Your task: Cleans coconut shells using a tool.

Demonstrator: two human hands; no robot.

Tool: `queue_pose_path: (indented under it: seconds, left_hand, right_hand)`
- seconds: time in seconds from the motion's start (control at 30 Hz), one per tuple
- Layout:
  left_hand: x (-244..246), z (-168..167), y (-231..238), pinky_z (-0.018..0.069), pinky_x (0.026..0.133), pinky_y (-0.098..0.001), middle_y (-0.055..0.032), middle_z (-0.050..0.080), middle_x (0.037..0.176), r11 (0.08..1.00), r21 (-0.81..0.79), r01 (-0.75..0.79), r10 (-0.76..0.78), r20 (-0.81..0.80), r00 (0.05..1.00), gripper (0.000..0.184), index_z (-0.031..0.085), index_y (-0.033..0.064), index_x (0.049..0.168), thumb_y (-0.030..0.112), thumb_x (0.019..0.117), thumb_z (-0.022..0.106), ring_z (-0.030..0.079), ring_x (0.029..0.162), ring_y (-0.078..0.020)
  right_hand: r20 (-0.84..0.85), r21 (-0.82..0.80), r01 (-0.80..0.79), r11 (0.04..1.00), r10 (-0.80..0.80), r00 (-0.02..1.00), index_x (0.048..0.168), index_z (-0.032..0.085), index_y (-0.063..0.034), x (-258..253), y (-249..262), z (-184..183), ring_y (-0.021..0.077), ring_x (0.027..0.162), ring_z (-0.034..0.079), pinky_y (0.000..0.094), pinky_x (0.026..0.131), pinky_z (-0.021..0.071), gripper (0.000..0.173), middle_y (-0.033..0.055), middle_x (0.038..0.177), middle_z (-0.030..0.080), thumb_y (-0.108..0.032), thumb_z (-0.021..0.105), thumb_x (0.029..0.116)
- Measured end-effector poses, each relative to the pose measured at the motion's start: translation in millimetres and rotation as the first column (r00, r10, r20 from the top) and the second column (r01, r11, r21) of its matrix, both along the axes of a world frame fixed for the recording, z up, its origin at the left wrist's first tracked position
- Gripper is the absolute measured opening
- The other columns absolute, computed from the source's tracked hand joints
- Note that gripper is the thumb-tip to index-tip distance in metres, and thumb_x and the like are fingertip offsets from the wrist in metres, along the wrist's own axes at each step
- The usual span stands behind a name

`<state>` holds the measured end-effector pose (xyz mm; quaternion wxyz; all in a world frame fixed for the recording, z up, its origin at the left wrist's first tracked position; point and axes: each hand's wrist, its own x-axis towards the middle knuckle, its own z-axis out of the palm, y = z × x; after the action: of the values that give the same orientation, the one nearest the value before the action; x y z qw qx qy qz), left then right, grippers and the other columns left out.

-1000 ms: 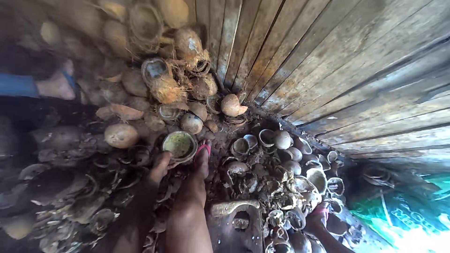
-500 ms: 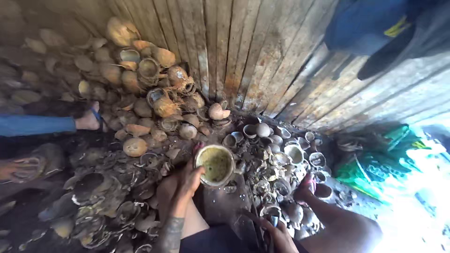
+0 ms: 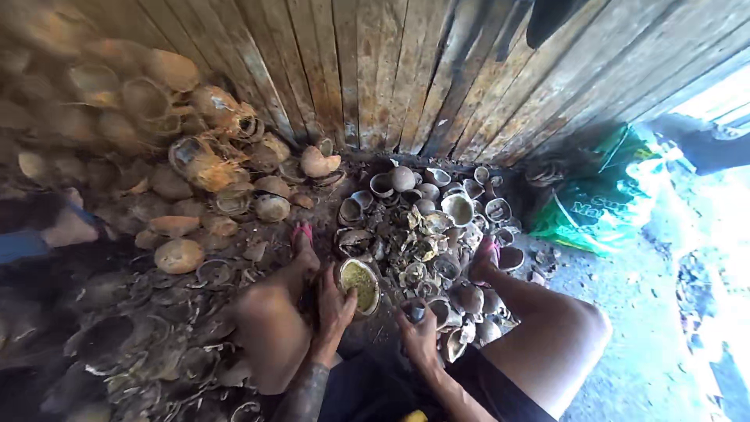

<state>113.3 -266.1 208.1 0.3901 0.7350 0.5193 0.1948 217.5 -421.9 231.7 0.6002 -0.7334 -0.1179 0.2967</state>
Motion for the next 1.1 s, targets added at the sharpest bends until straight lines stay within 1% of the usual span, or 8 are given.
queue_pose_path:
  seconds: [0.13,0.33,0.43,0.57,0.67,0.83,0.97,1.1]
  left_hand:
    - [1,3,4,0.0396,0.116,-0.0477,-0.0241,0.049,0.150,1.000,-0.002,0.028,-0.028,0.054,0.998,0.076,0.043,-0.0008,0.152,0.008,0.0798,0.066,0.047,0.140,-0.0342]
    - [0,-7,2,0.0420,0.114,-0.0475,-0.0259,0.052,0.146,0.999,0.050,0.007,-0.013,0.134,0.991,0.076,0.048,-0.0052,0.146,0.010,0.0742,0.066,0.050,0.137,-0.0353]
    - [3,-10,8,0.0431,0.112,-0.0468,-0.0247,0.054,0.142,0.999,0.037,-0.001,-0.004,0.147,0.989,0.076,0.051,-0.0048,0.142,0.014,0.0710,0.067,0.051,0.134,-0.0341]
    - [-2,-8,19,0.0422,0.113,-0.0450,-0.0212,0.056,0.141,0.996,0.009,0.084,-0.084,0.143,0.986,0.076,0.051,-0.0022,0.144,0.018,0.0718,0.064,0.052,0.133,-0.0299]
    - [3,-9,23,0.0380,0.113,-0.0545,-0.0217,0.058,0.139,0.996,0.055,0.068,-0.072,0.076,0.995,0.075,0.054,-0.0020,0.141,0.027,0.0725,0.060,0.052,0.133,-0.0345]
    - [4,-5,19,0.0377,0.112,-0.0572,-0.0208,0.057,0.141,0.998,0.034,0.049,-0.050,0.042,0.998,0.075,0.054,-0.0002,0.142,0.024,0.0719,0.062,0.051,0.135,-0.0352]
    - [4,-8,15,0.0340,0.113,-0.0608,-0.0223,0.058,0.139,0.997,0.056,0.044,-0.047,0.048,0.998,0.075,0.054,-0.0013,0.142,0.027,0.0727,0.060,0.051,0.134,-0.0371]
    - [4,-4,15,0.0346,0.115,-0.0564,-0.0233,0.057,0.140,0.998,0.050,0.029,-0.032,0.059,0.998,0.075,0.053,-0.0020,0.143,0.022,0.0725,0.061,0.051,0.135,-0.0368]
  right_hand:
    - [0.086,-0.114,-0.073,0.991,0.083,0.993,0.097,0.067,-0.0036,4,18,-6,0.0072,0.064,0.062,0.0252,0.062,0.0540,0.017,0.0015,0.077,0.067,-0.010,0.077,0.0844]
    - [0.019,-0.195,-0.110,0.975,0.116,0.993,0.101,0.062,-0.0020,15,44,12,0.0108,0.054,0.056,0.0278,0.050,0.0503,0.022,0.0041,0.075,0.061,-0.008,0.075,0.0844]
    - [0.100,-0.239,-0.128,0.962,0.156,0.983,0.092,0.064,-0.0037,24,65,2,0.0093,0.062,0.059,0.0287,0.060,0.0524,0.019,0.0016,0.073,0.061,-0.010,0.078,0.0806]
    - [0.086,-0.143,-0.242,0.960,0.256,0.963,0.081,0.065,-0.0067,69,66,-35,0.0045,0.060,0.058,0.0246,0.059,0.0525,0.020,-0.0034,0.069,0.061,-0.009,0.084,0.0740]
    - [0.133,-0.088,-0.324,0.942,0.333,0.934,0.080,0.064,-0.0091,90,61,-41,0.0032,0.060,0.058,0.0214,0.058,0.0517,0.022,-0.0044,0.069,0.062,-0.010,0.084,0.0737]
    - [0.241,-0.190,-0.248,0.950,0.290,0.926,0.086,0.066,-0.0084,54,39,5,0.0025,0.066,0.063,0.0202,0.063,0.0551,0.017,-0.0034,0.075,0.067,-0.010,0.079,0.0758]
    - [0.222,-0.191,-0.167,0.967,0.208,0.953,0.086,0.065,-0.0082,25,29,5,0.0026,0.061,0.059,0.0198,0.058,0.0519,0.015,-0.0035,0.071,0.063,-0.008,0.077,0.0767]
    - [0.190,-0.207,-0.134,0.969,0.174,0.966,0.087,0.064,-0.0084,16,34,7,0.0022,0.060,0.058,0.0193,0.057,0.0505,0.016,-0.0039,0.072,0.062,-0.008,0.077,0.0783]
